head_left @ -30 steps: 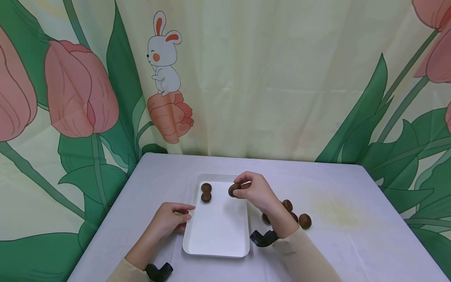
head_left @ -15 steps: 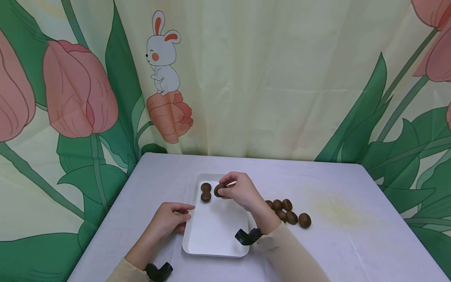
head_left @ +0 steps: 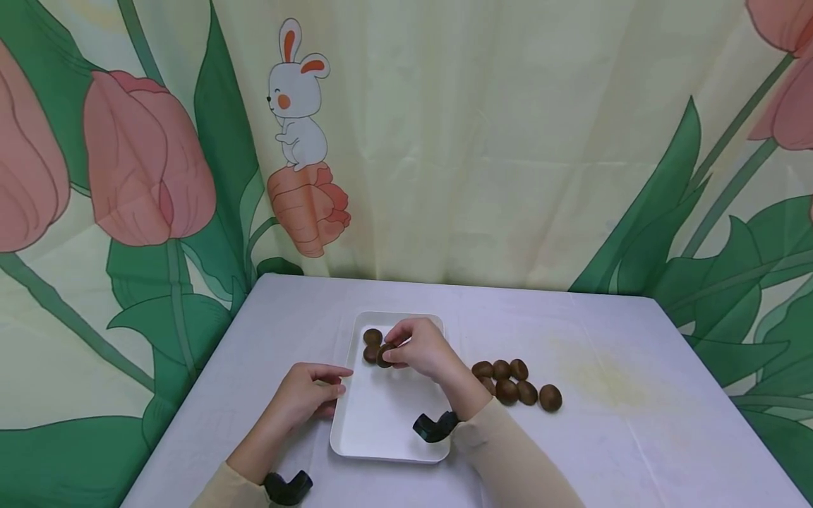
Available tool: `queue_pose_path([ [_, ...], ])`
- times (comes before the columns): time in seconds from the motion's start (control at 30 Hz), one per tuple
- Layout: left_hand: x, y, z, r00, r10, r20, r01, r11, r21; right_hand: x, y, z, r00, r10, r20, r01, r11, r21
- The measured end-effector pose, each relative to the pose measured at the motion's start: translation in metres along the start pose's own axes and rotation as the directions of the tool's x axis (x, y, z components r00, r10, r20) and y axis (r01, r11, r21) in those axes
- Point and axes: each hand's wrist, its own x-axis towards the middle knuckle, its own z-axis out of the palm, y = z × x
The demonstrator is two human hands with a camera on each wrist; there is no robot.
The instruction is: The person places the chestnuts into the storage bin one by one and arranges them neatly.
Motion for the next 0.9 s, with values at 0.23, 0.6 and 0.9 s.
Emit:
queue_pose_path([
  [0.23,0.0,0.0,-0.001,1.0,0.009,0.01,-0.009,1.0,-0.003,0.004,0.003,0.007,1.0,0.018,0.021,-0.018,1.0,-0.008],
  [0.6,-0.001,0.002,0.0,1.0,0.019,0.012,-0.018,1.0,-0.02,0.008,0.008,0.017,0.997,0.079,-0.003,-0.079,0.989,-0.123],
  [0.9,-0.001,0.002,0.0,1.0,0.007,0.007,-0.007,1.0,-0.006,0.009,0.015,0.024,0.997,0.08,-0.025,-0.083,0.984,-0.156],
])
